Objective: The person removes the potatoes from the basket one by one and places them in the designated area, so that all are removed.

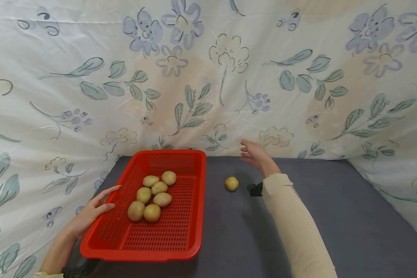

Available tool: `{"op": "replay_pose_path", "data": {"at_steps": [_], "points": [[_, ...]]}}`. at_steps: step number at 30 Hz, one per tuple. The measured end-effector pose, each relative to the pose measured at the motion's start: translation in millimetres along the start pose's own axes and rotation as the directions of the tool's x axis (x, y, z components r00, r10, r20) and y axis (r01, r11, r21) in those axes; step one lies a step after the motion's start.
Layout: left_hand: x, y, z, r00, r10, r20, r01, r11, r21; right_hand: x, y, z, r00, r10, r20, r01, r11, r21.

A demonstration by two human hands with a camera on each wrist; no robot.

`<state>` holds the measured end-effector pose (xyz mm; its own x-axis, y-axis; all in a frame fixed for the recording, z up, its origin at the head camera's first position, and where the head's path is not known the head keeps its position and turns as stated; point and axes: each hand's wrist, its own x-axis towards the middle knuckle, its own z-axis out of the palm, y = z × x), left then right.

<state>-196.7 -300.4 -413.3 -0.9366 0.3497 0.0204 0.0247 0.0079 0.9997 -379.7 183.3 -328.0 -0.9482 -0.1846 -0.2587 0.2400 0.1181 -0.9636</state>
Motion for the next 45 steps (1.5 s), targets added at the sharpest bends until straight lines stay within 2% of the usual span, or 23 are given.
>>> {"op": "replay_pose_path", "data": {"at_steps": [4, 10, 17, 23, 28, 36, 41, 45], "points": [[0.7, -0.1, 0.1, 1.000, 0.000, -0.004, 0.000, 1.000, 0.003, 0.3, -11, 14, 0.999, -0.039, 0.008, 0.038, 0.997, 0.065], [1.0, -0.9, 0.4, 1.000, 0.006, -0.005, -0.006, 1.000, 0.002, 4.5, -21, 40, 0.994, -0.101, -0.044, 0.106, 0.985, 0.135], [1.0, -2.7, 0.5, 1.000, 0.006, -0.023, -0.005, 1.000, 0.017, 13.4, -28, 76, 0.991, -0.119, -0.066, 0.130, 0.973, 0.191], [0.4, -3.4, 1.0, 0.999, 0.002, -0.032, -0.001, 1.000, 0.024, 16.2, -31, 107, 0.991, -0.132, -0.034, 0.137, 0.964, 0.228], [0.9, -2.7, 1.6, 0.999, -0.007, -0.041, 0.008, 1.000, 0.023, 20.1, -29, 131, 0.991, -0.130, -0.020, 0.130, 0.955, 0.268], [0.2, -1.2, 1.3, 0.999, -0.005, -0.048, 0.006, 1.000, 0.020, 23.9, -21, 170, 0.985, -0.156, -0.066, 0.170, 0.922, 0.348], [0.2, 0.3, 2.5, 0.998, -0.016, -0.068, 0.018, 0.999, 0.034, 25.6, -16, 190, 0.983, -0.150, -0.103, 0.179, 0.895, 0.408], [0.8, 0.6, 3.8, 0.997, -0.021, -0.072, 0.024, 0.999, 0.033, 29.2, -7, 205, 0.983, -0.127, -0.136, 0.174, 0.886, 0.429]]}}
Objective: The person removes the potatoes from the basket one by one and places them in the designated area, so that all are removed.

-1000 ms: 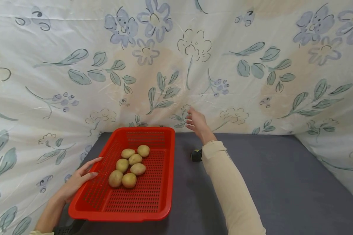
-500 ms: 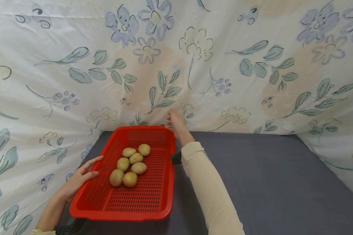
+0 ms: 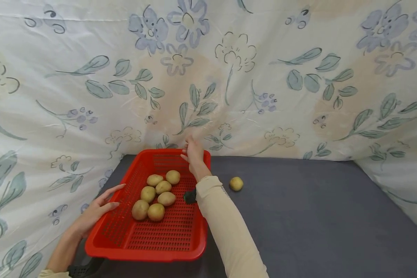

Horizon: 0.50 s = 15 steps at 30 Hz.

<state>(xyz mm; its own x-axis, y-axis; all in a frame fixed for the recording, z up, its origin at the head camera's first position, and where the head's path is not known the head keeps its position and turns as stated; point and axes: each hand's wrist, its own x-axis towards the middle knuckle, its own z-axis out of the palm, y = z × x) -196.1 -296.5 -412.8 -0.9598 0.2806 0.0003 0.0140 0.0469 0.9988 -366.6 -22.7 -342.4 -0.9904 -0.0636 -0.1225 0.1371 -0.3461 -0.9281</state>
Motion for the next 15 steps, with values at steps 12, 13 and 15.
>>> {"op": "replay_pose_path", "data": {"at_steps": [12, 13, 15], "points": [[2.0, -4.4, -2.1, 1.000, 0.002, 0.002, -0.002, 1.000, -0.013, -0.6, 33, 8, 0.985, 0.083, -0.149, -0.079, 0.996, 0.034], [1.9, -4.6, -2.3, 1.000, 0.003, 0.002, -0.003, 1.000, -0.013, -1.0, 34, 9, 0.984, 0.084, -0.158, -0.081, 0.996, 0.027], [1.8, -4.8, -2.8, 1.000, 0.003, 0.001, -0.003, 1.000, -0.014, -2.1, 38, 11, 0.980, 0.078, -0.182, -0.078, 0.997, 0.008]]}}
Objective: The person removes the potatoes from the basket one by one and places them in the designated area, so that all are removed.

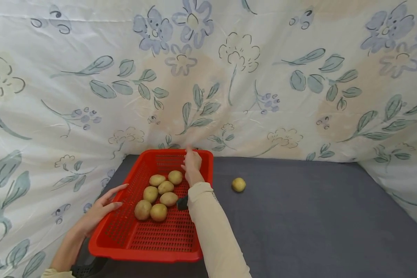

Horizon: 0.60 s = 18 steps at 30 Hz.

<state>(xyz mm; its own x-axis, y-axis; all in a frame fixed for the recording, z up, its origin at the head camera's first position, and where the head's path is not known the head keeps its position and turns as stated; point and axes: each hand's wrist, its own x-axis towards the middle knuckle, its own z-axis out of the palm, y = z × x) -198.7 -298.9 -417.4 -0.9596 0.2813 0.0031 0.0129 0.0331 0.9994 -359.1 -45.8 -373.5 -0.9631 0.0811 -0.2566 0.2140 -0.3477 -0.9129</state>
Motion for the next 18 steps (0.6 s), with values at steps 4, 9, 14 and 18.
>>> {"op": "replay_pose_path", "data": {"at_steps": [4, 9, 14, 18], "points": [[0.4, 0.3, 0.9, 1.000, -0.008, -0.002, 0.008, 1.000, -0.005, -1.4, 10, 2, 0.998, 0.025, -0.065, -0.028, 0.998, -0.061], [-0.7, 1.2, 1.9, 1.000, -0.021, 0.012, 0.021, 1.000, 0.001, -0.9, 23, 5, 0.992, 0.029, -0.123, -0.054, 0.976, -0.209], [0.3, 3.1, 0.8, 1.000, -0.027, 0.013, 0.027, 1.000, 0.009, 0.9, 28, 6, 0.993, 0.033, -0.116, -0.068, 0.947, -0.313], [2.9, 5.2, 0.3, 1.000, -0.024, -0.007, 0.025, 0.999, 0.023, 2.0, 31, 6, 0.995, 0.060, -0.084, -0.085, 0.935, -0.344]]}}
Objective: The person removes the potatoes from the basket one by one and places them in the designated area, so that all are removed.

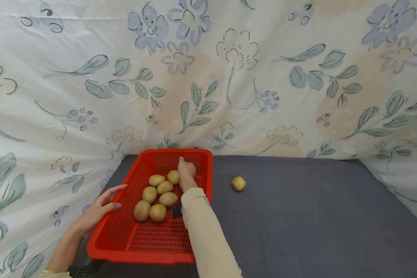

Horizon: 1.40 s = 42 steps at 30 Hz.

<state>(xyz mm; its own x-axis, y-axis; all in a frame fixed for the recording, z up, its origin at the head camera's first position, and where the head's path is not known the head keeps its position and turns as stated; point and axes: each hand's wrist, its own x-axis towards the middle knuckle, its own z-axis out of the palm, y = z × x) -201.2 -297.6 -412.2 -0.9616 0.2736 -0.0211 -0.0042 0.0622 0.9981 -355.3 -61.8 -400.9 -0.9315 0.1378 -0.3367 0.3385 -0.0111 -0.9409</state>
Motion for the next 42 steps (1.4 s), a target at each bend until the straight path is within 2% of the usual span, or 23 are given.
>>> {"op": "replay_pose_path", "data": {"at_steps": [6, 10, 16, 25, 33, 42], "points": [[3.2, 1.4, 0.2, 0.999, 0.002, -0.041, -0.001, 1.000, 0.018, -0.2, 9, 3, 0.994, 0.036, 0.100, -0.032, 0.999, -0.037], [5.7, 2.0, -0.3, 0.999, -0.015, -0.049, 0.016, 1.000, 0.015, -2.1, 14, 5, 0.989, 0.037, 0.146, -0.036, 0.999, -0.008], [8.4, 2.4, -2.4, 0.999, -0.025, -0.035, 0.025, 1.000, 0.014, -4.7, 16, 5, 0.988, 0.006, 0.157, -0.004, 1.000, -0.008], [11.5, 2.8, -4.5, 1.000, -0.025, 0.002, 0.025, 1.000, 0.004, -4.7, 18, 3, 0.983, -0.031, 0.183, 0.053, 0.992, -0.115], [15.3, 3.6, -4.7, 1.000, -0.022, 0.005, 0.022, 1.000, 0.002, 0.9, 18, 5, 0.985, -0.062, 0.160, 0.096, 0.971, -0.217], [15.2, 2.4, -5.6, 1.000, -0.003, 0.020, 0.002, 1.000, 0.014, 3.5, 19, 7, 0.980, -0.087, 0.181, 0.130, 0.960, -0.246]]}}
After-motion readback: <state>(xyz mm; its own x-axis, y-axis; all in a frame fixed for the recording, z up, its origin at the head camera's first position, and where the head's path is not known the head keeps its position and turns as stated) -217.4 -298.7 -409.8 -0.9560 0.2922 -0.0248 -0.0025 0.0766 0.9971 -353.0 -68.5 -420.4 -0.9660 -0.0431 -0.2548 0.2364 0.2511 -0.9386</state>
